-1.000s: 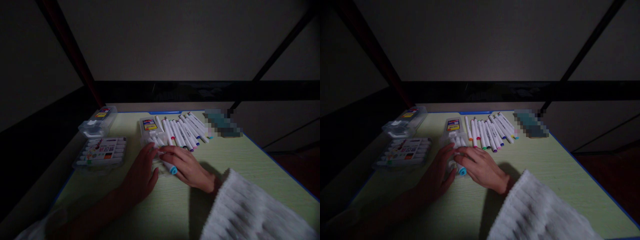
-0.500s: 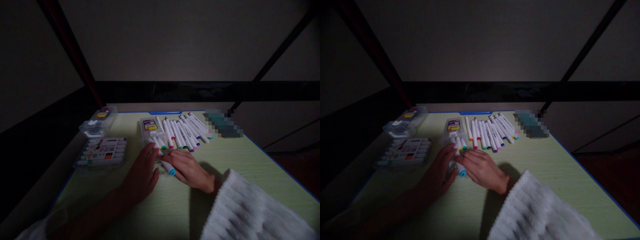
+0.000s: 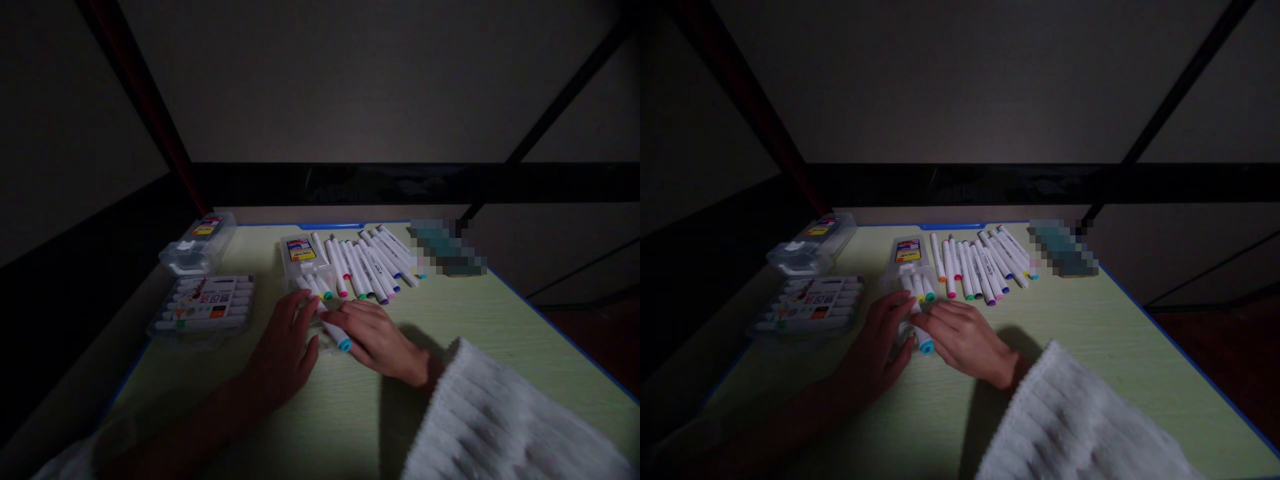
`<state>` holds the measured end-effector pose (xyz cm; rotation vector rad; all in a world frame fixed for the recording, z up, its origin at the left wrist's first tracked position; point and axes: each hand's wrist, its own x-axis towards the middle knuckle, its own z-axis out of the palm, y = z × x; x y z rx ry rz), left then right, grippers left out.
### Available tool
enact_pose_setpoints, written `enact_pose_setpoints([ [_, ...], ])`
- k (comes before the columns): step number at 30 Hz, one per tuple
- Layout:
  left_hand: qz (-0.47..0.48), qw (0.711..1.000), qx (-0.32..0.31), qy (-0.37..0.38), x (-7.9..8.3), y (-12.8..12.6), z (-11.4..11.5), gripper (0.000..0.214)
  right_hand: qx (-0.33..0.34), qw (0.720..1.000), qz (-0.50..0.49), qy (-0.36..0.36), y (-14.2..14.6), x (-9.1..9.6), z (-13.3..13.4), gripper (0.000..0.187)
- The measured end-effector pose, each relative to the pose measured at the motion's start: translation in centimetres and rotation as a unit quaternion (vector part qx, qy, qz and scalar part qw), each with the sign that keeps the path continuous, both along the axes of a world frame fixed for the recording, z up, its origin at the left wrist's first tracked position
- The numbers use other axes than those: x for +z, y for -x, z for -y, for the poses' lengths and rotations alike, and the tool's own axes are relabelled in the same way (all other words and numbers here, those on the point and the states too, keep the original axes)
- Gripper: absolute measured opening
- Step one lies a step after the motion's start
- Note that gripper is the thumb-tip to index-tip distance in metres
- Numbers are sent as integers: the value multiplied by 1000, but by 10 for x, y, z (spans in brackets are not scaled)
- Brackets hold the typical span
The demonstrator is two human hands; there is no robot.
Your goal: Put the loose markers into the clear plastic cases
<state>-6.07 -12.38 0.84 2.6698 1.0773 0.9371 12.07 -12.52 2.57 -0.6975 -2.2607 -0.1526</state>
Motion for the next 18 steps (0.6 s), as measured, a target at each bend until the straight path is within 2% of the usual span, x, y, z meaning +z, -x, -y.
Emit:
enact_pose_setpoints([
  [9,-4,1000,1,-1,2,1,1,53,7,1000,-2,-3,0,0,2,26],
  [18,3,1000,-7,-29,3,1,-3,43,8,1000,18,-17,1,0,0,30],
])
